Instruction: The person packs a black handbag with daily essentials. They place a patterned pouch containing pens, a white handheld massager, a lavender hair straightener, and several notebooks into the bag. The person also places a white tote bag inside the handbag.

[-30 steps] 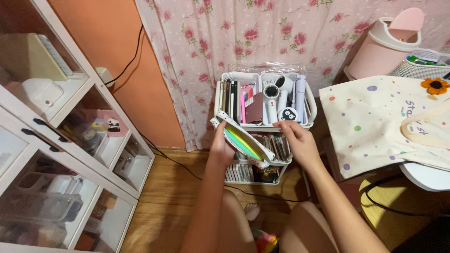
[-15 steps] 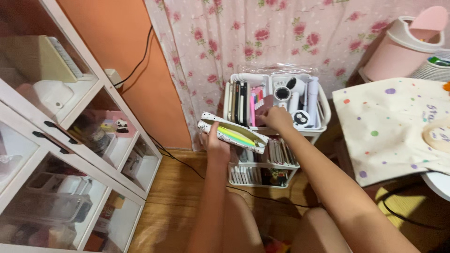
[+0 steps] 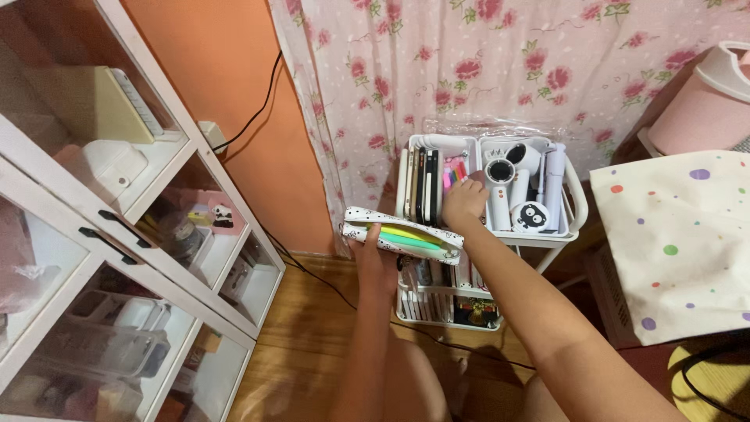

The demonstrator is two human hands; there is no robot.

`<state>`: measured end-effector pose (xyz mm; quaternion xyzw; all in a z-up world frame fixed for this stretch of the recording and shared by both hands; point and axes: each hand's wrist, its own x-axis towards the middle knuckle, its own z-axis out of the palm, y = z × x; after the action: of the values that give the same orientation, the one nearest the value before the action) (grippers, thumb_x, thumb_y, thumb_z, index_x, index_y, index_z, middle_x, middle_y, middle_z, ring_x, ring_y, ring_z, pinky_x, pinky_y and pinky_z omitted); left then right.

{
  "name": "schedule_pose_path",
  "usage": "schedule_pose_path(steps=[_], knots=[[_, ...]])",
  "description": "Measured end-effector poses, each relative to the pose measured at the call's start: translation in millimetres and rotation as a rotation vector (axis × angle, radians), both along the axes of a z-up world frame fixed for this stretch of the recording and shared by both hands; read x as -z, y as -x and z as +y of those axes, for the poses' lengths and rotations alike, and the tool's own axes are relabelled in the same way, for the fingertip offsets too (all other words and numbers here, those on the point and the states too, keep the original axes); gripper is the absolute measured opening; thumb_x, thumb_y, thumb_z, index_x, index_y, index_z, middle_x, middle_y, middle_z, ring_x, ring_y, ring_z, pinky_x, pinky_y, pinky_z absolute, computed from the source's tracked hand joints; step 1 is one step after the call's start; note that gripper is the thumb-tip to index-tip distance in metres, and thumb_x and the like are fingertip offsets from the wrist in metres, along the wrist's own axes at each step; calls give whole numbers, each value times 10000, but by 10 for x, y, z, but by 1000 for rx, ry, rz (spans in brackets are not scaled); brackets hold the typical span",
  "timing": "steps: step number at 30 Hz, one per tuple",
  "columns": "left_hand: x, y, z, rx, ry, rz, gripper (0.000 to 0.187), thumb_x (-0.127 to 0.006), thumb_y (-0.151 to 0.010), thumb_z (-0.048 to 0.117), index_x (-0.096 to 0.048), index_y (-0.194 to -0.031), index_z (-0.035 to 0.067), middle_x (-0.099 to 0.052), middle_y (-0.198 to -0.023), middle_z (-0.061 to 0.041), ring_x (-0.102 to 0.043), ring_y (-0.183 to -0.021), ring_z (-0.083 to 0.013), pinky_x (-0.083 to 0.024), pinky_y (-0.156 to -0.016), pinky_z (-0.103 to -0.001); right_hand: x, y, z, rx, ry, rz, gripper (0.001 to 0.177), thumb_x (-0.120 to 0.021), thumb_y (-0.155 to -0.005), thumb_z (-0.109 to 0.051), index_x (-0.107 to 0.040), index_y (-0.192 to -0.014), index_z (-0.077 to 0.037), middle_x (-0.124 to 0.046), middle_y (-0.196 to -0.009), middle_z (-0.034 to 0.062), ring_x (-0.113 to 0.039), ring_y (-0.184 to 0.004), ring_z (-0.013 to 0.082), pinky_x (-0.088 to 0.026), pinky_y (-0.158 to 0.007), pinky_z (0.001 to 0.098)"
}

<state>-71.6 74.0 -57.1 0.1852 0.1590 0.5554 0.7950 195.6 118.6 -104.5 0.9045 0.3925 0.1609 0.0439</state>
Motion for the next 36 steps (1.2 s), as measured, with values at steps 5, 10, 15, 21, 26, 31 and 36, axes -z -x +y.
schedule_pose_path(steps=[5,10,15,21,26,31,36], knots=[[19,16,-17,-11,1,8,627,-671,-897,99,-373,-1445,161,-533,-1275,-74,-547,-1174,-238,-493,-1037,-457,39,100,-57,-15,2,-126,339,-524,-967,-254,-648,-1241,-97,-628,-1210,98,-545,-1109,281,-381,-901,455],[17,18,-26,8,36,7,597,-680,-905,113,-400,-1433,135,-541,-1255,-95,-553,-1161,-261,-492,-1029,-470,23,142,-67,-49,39,-167,307,-521,-982,-253,-685,-1189,-95,-634,-1177,94,-553,-1078,273,-388,-878,440],[3,36,-23,-22,-66,-24,594,-685,-920,82,-388,-1435,88,-524,-1259,-102,-543,-1167,-265,-498,-1027,-485,-42,120,-143,-93,-5,-220,297,-589,-918,-253,-720,-1126,-87,-690,-1114,101,-642,-1031,270,-473,-821,431],[-93,-23,-69,-33,87,44,640,-649,-861,66,-382,-1424,213,-552,-1248,-54,-579,-1130,-226,-519,-973,-446,-511,19,-512,-68,-228,292,315,-620,-885,-340,-765,-987,-79,-765,-930,199,-754,-852,377,-569,-756,516],[-153,-114,-194,-3,131,72,528,-600,-923,104,-377,-1399,150,-587,-1198,-101,-631,-1061,-256,-546,-868,-451,-816,-65,-1211,-89,-574,719,403,-628,-958,-409,-774,-1142,-81,-764,-930,168,-706,-796,266,-546,-729,409],[-146,-138,-437,25,-294,240,307,-540,-994,140,-506,-1290,67,-599,-1232,-133,-661,-1099,-256,-594,-903,-446,-939,102,-2039,-239,-1015,1291,363,-546,-1031,-228,-723,-1303,-67,-667,-959,52,-579,-793,118,-468,-730,287],[-249,-301,-516,75,3,-24,232,-556,-966,137,-539,-1191,84,-625,-1108,-110,-661,-1001,-273,-583,-796,-490,-1311,383,-2711,-367,-1095,1279,296,-584,-1026,-179,-678,-1257,-19,-739,-1036,33,-572,-862,93,-462,-816,244]])
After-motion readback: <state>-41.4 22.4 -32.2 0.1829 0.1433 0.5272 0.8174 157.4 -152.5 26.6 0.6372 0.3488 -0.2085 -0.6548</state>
